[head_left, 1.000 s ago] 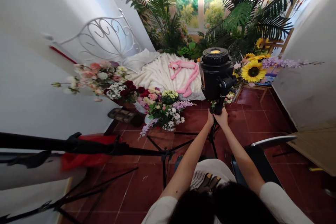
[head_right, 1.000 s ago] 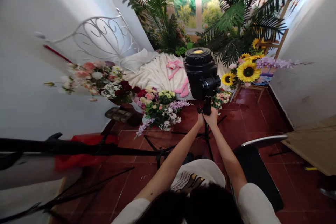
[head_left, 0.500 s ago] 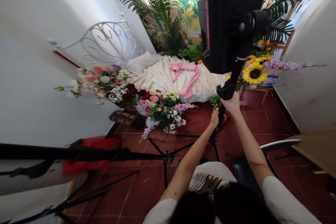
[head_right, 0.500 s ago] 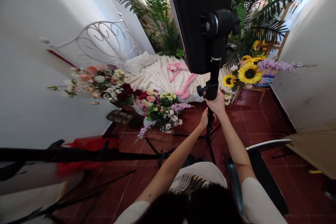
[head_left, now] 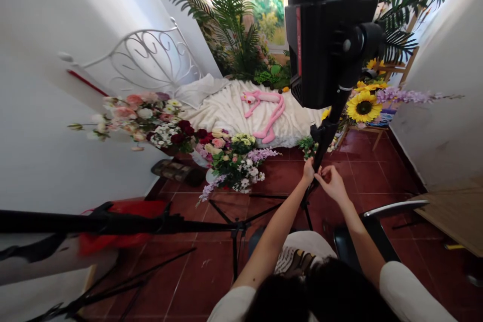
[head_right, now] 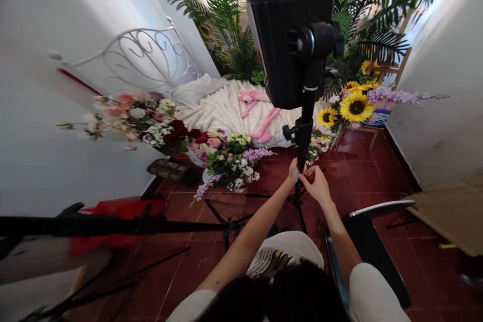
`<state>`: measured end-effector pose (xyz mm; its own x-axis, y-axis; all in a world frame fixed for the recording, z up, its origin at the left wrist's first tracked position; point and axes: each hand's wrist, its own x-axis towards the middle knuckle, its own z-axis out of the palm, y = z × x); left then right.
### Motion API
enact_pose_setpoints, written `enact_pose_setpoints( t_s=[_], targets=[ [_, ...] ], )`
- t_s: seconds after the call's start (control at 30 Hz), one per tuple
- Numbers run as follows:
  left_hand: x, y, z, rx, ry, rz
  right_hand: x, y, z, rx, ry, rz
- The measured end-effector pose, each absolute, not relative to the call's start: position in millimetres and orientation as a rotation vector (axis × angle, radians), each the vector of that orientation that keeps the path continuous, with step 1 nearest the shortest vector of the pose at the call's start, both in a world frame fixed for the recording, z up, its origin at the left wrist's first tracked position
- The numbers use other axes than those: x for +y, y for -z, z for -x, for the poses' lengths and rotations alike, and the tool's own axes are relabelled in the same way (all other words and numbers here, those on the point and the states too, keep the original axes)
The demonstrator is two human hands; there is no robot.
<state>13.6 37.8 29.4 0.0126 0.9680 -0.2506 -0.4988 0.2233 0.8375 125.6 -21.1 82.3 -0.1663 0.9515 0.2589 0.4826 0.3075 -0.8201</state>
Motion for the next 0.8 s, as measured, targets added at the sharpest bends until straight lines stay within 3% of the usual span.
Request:
enact_pose_setpoints(
  t_s=[0.2, 0.4, 0.53, 0.8],
  targets=[
    [35.8, -30.1, -12.2, 0.937, -1.278, -0.692, -42.0, -24.6, -125.7, -1.667, -1.150, 1.509],
    [37.5, -29.9, -13.2, 0.940, -1.270, -0.696, -47.3, -6.6, -91.5, -0.665, -1.923, 0.896],
    [38.2, -28.9, -13.6, 0.903, -1.313, -0.715, -56.6, -3.8, -78.4, -0.209, -1.943, 0.523],
    [39.0, -28.5, -13.8, 0.957, -1.336, -0.662, -62.7, -5.1, -76.7, 0.031, -2.036, 0.406]
  ],
)
